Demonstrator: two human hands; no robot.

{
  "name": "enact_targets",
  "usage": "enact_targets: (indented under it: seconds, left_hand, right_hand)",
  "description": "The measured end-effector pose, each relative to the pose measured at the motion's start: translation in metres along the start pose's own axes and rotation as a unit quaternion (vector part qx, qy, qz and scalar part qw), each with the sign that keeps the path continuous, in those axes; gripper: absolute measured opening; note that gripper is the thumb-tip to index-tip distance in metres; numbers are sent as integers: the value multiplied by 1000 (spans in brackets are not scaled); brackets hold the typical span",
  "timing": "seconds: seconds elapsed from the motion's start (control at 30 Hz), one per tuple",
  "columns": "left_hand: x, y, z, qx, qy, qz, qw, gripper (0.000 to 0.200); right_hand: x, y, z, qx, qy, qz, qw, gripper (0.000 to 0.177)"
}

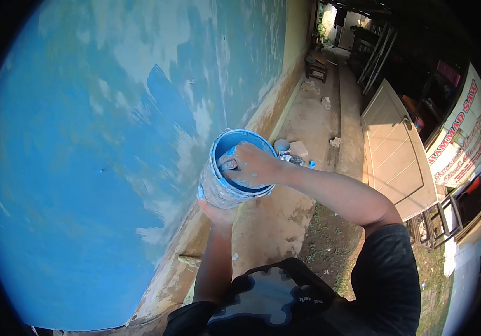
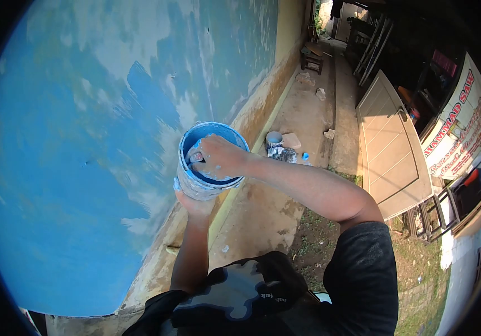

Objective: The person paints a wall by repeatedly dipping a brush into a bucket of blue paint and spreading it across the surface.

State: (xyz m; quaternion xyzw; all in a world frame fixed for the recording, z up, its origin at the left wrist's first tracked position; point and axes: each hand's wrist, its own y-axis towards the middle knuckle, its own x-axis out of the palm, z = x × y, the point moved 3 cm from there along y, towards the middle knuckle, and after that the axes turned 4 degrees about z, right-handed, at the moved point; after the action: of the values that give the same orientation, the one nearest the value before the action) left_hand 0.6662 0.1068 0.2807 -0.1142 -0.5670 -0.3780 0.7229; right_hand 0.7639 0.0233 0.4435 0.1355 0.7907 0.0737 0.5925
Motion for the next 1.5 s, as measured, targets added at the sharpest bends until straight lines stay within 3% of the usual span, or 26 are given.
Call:
enact_targets:
  seconds: [0.03, 0.1, 0.13, 0.17, 0.23, 0.33, 0.47, 0.53, 0.67, 0.77, 0.83, 0.97, 1.07, 1.17, 1.2, 1.27, 1.37, 1.43, 1.5]
  left_hand:
    - [1, 0, 0, 10, 28, -10, 999, 70]
    - [6, -4, 1, -4, 5, -18, 1000, 70]
    - [8, -6, 1, -15, -20, -23, 999, 70]
    - [8, -8, 2, -15, -19, -23, 999, 70]
    - [6, -10, 6, 4, 2, 2, 1000, 70]
    - [5, -9, 14, 44, 69, -1, 997, 70]
    - [18, -15, 17, 78, 99, -29, 992, 69]
    - [19, -16, 18, 77, 76, -17, 994, 67]
    - [22, -16, 28, 41, 9, -8, 999, 65]
    - [21, -11, 38, 79, 60, 6, 995, 63]
    - [17, -10, 37, 55, 6, 27, 998, 62]
    - [21, -12, 25, -3, -78, 6, 997, 62]
    - [30, -14, 17, 28, -44, -25, 998, 62]
    - [39, -16, 17, 48, -16, -71, 996, 63]
    - [35, -15, 17, 61, 5, -72, 996, 64]
    - [28, -17, 17, 76, 27, -74, 994, 64]
    - [21, -18, 22, 43, -31, -37, 998, 66]
    - [13, -16, 26, -11, -81, 6, 997, 81]
    - [16, -18, 27, -29, -142, -52, 988, 84]
  right_hand:
    - [-5, 0, 0, 1, -1, 2, 1000, 34]
    - [-7, -3, -3, -63, 77, -112, 989, 37]
    - [-10, -8, -2, -9, 125, -123, 984, 41]
    - [-10, -11, 5, -8, 125, -123, 984, 41]
    - [-11, -13, 7, -138, 50, -145, 978, 42]
    - [-33, -14, -4, -91, 50, -161, 982, 40]
    - [-51, -7, -22, -40, 71, -169, 982, 37]
    - [-37, -1, -11, -107, 46, -34, 993, 36]
    - [-27, 9, -12, -106, 95, -82, 986, 33]
    - [-18, -2, -17, -55, -26, -66, 996, 30]
    - [-12, -9, -16, -12, 14, 104, 994, 26]
    - [-8, 0, -12, 91, 151, 44, 983, 27]
    - [4, 3, -3, 248, 363, 12, 898, 30]
    - [2, 4, -9, 266, 423, -8, 866, 29]
    - [1, 4, -7, 263, 422, -8, 867, 29]
    - [-5, -1, -6, 167, 341, 39, 924, 13]
    - [-51, -25, -34, 76, 281, 35, 956, 19]
    - [-62, -39, -37, 27, 293, 57, 954, 21]
    - [-65, -47, -32, -24, 304, 77, 949, 24]
